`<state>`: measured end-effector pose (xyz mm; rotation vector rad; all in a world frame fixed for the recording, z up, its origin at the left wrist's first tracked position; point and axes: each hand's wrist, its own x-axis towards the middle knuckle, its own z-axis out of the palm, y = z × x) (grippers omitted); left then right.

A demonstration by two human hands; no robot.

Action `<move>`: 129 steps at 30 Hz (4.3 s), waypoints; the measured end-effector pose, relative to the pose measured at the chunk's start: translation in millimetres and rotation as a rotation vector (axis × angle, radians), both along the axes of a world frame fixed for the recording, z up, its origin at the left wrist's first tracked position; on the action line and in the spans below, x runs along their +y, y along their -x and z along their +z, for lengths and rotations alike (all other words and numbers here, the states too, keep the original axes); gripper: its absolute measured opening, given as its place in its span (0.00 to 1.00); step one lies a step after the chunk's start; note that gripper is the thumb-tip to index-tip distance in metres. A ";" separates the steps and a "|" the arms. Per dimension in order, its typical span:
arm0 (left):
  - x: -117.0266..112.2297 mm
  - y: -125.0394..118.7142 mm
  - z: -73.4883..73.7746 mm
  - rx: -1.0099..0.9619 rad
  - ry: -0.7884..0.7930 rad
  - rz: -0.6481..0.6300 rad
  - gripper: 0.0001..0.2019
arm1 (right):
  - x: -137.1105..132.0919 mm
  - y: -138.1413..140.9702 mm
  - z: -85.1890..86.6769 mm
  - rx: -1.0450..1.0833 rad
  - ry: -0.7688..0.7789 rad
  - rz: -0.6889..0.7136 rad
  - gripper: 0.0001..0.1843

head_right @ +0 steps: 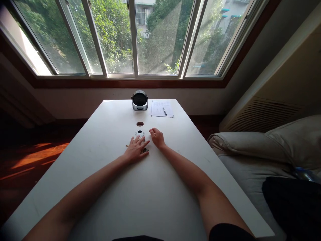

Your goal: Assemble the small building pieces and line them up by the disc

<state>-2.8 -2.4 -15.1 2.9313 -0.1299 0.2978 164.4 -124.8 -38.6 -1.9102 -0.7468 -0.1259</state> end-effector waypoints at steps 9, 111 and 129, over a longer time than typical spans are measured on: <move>8.2 -7.2 -3.1 -0.011 0.029 -0.043 0.26 | 45.4 -56.9 0.1 -0.185 0.220 -0.070 0.14; 28.4 -11.5 13.6 -0.015 0.195 -0.104 0.17 | 210.5 -202.4 15.3 -0.160 0.751 0.011 0.49; 29.0 -11.1 11.9 -0.040 0.189 -0.104 0.16 | 205.0 -201.9 20.5 -0.129 0.714 0.036 0.50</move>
